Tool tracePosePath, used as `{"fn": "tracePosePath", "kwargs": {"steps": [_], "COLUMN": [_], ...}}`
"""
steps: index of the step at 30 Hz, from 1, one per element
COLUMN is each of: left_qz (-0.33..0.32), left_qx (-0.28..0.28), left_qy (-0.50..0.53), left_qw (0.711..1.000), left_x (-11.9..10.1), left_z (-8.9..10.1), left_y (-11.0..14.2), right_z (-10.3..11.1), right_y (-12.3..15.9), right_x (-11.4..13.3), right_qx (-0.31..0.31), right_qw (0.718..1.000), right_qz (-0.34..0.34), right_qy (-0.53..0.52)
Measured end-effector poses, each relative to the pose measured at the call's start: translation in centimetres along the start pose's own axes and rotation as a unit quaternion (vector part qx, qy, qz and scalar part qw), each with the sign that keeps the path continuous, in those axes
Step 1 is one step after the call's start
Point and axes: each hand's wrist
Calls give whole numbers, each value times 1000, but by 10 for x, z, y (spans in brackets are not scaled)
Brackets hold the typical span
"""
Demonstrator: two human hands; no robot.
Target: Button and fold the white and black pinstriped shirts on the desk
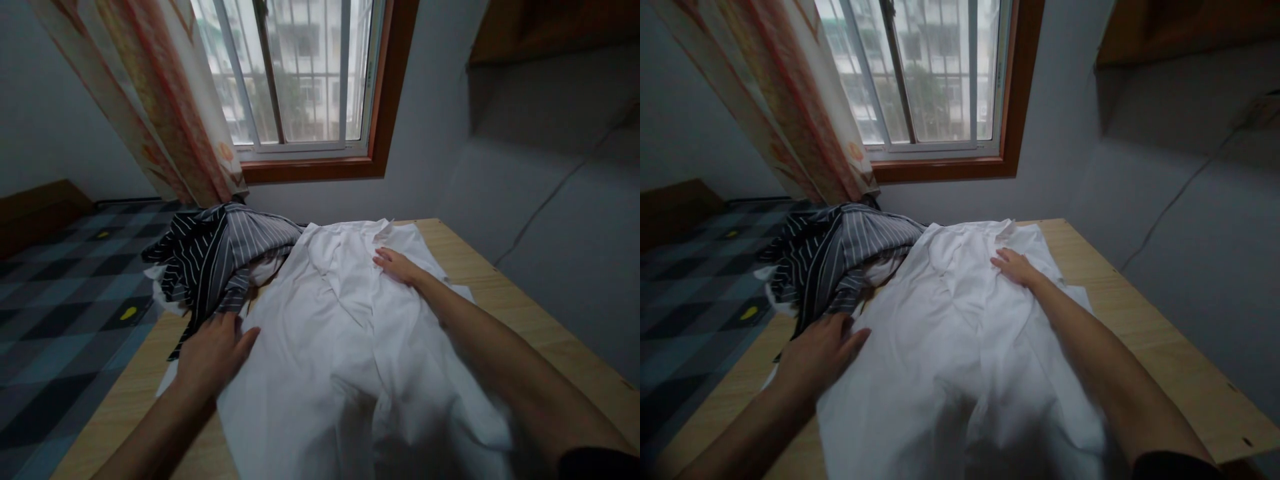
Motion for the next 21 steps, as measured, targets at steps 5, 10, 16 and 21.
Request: {"fn": "tracePosePath", "kwargs": {"steps": [5, 10, 16, 21], "left_qz": [-37, -10, 8, 76], "left_qx": [10, 17, -120, -86], "left_qy": [42, 137, 40, 66], "left_qw": [998, 990, 992, 991], "left_x": [10, 4, -3, 13], "left_z": [-16, 2, 35, 35], "left_y": [-4, -13, -7, -16], "right_z": [2, -7, -9, -5], "right_y": [50, 85, 90, 99], "right_x": [32, 51, 46, 36], "right_qx": [-12, 30, 33, -4], "right_qw": [992, 977, 977, 980], "right_qz": [103, 173, 163, 159], "right_qy": [68, 122, 135, 124]}}
Point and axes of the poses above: each hand's wrist, its own y-axis away from the middle knuckle, its own z-axis out of the back of the hand, x = y × z, and after that the axes turned 1 degree about -y, right-handed
